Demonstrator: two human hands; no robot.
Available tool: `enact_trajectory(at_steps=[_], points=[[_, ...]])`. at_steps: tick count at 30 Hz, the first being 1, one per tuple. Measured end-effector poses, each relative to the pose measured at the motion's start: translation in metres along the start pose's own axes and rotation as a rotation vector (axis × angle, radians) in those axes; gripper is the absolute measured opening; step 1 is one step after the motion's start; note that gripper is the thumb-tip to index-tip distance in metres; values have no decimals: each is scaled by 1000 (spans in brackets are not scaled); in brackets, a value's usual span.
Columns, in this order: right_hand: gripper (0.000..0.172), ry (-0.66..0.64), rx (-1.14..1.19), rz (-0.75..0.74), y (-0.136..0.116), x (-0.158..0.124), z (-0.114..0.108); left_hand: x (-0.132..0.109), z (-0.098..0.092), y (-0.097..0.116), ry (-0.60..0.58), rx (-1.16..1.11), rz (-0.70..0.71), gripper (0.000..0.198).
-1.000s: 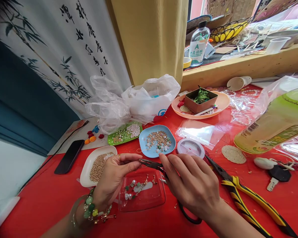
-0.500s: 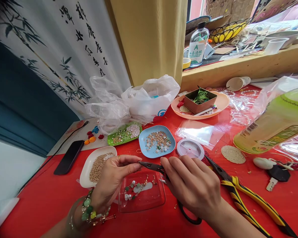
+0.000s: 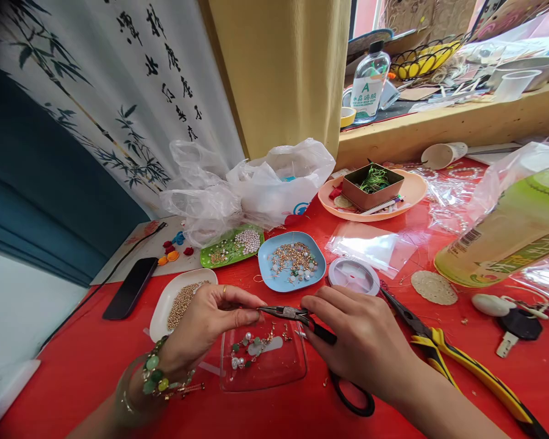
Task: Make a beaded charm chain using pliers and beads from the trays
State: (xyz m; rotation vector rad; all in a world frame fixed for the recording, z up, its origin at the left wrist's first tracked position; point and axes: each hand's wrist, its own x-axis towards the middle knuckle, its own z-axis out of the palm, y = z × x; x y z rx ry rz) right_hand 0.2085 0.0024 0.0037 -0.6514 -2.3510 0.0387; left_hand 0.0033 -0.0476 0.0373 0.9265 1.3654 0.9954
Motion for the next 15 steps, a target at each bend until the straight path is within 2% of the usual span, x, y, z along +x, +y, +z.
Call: enact_trajectory(at_steps=[3,8,10,12,15], points=[[13,-169,224,168,-1,3,-1,0,-4,4,-49,71,-17,10],[21,-581,551,484,-2,12,-5,-1,-6,10,-103,142,-61,8],[24,-688,656,571,-3,13,-5,0,-7,11,-121,165,-64,10],[23,-689,666,617,-5,15,-5,2,-9,11,-126,190,-54,13],[17,-527,573,600,-8,17,-5,4,-12,9,-113,230,-11,14]])
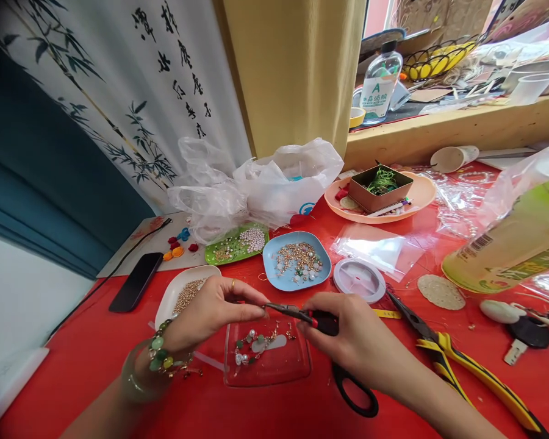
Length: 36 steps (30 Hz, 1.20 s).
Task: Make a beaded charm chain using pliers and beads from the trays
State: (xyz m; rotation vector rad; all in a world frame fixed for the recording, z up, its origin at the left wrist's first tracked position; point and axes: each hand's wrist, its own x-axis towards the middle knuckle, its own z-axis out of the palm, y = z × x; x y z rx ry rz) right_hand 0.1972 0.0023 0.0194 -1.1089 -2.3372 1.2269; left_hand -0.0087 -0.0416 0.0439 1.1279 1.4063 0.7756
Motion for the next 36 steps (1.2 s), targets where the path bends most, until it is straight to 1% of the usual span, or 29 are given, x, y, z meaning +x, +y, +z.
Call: enact_trajectory(at_steps=[3,5,9,11,12,15,18,21,25,27,31,36], points=[[15,151,46,-41,-5,0,1,2,3,-3,21,-12,29,12],[17,185,162,-6,-8,0,3,3,7,-5,45,-53,54,12],[20,86,532,53,-17,-3,14,4,20,-8,74,-112,175,9],[22,44,654,68,-21,-4,21,4,25,-9,72,-137,208,8],[22,42,677,73,-23,-4,23,4,26,-10,71,-148,201,8],[22,47,644,59,-22,-5,27,3,29,-11,58,-192,139,11],[23,33,569,15,-19,-6,25,3,28,-12,16,-271,53,14],[24,27,500,-20,-18,-5,22,4,27,-13,-29,-307,9,14],[22,29,440,-26,-20,-5,20,4,24,-13,-52,-225,2,15],[21,34,416,-3,-20,-5,21,3,23,-12,-51,-157,30,15],[22,3,401,27,-16,-5,23,1,23,-12,-33,-48,72,15],[16,3,305,-1,-14,-5,25,-1,26,-13,-17,18,17,19]])
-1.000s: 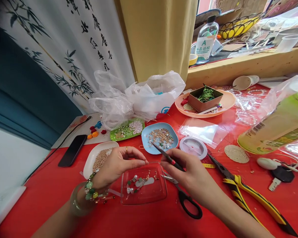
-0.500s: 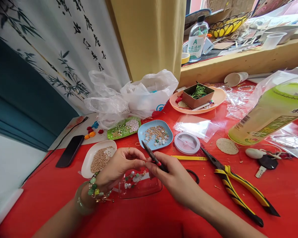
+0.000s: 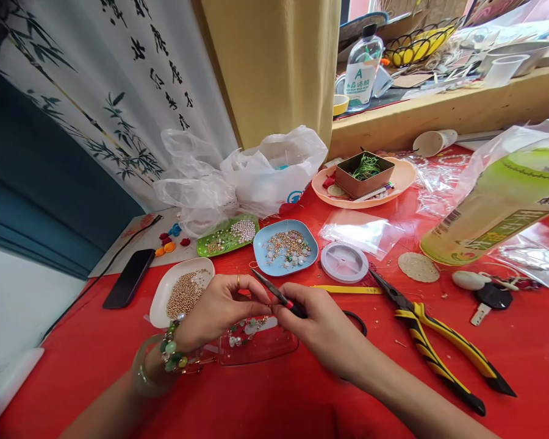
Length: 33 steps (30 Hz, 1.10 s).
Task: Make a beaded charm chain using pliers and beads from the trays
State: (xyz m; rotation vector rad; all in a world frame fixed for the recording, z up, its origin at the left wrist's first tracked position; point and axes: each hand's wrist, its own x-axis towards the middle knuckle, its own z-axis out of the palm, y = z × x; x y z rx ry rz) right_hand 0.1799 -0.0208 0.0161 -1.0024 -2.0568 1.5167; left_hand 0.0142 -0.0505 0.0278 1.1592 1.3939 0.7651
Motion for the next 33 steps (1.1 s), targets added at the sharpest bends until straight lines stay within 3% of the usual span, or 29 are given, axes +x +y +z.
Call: enact_trajectory(at_steps=[2,6,9,13,18,25,29,33], points=[[14,23,-90,-31,-1,-1,0,-1,1,0,-14,36,17,17],[14,102,-393,-101,-2,-4,2,-4,3,1,3,142,210,7],[11,106,-516,-191,-2,-5,2,-3,1,2,-36,106,129,8],[13,32,-438,-201,-5,-3,-1,-1,-3,0,-107,5,-34,11],[17,17,-305,-157,-6,0,-2,-1,0,1,-76,-14,12,8],[16,39,-412,-242,-7,-1,1,0,0,2,-125,-58,32,13],[14,-58,-333,-188,-11,-3,-4,0,-1,3,-199,-114,44,13],[12,-126,-167,-117,-14,-4,-9,-4,3,8,-176,-60,73,10]])
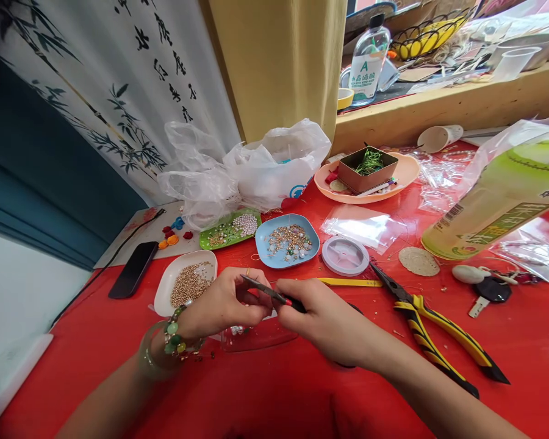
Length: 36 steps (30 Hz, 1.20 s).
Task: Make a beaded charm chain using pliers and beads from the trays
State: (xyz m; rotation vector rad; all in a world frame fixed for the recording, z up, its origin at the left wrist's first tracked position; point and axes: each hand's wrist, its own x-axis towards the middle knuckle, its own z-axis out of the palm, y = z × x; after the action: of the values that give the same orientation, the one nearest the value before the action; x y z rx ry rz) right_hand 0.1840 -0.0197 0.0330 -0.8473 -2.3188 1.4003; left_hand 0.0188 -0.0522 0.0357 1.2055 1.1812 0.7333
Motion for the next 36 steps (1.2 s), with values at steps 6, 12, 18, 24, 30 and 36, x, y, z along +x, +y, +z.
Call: enact_trajectory(at_steps=[6,12,18,24,30,36], points=[[16,85,110,26,5,3,-1,-3,-3,3,96,151,13,6],[23,368,46,132,11,-10,-27,13,-28,0,204,296,118,7],[31,371,-376,263,39,-50,-43,24,-35,-8,164,447,88,5],[33,424,-619,300,70,-76,-51,24,-24,-8,102,443,58,9],[19,428,-820,277,76,-79,-49,56,-6,2,138,461,156,9],[14,443,-819,245,80,-81,-60,117,7,20,230,515,275,11]])
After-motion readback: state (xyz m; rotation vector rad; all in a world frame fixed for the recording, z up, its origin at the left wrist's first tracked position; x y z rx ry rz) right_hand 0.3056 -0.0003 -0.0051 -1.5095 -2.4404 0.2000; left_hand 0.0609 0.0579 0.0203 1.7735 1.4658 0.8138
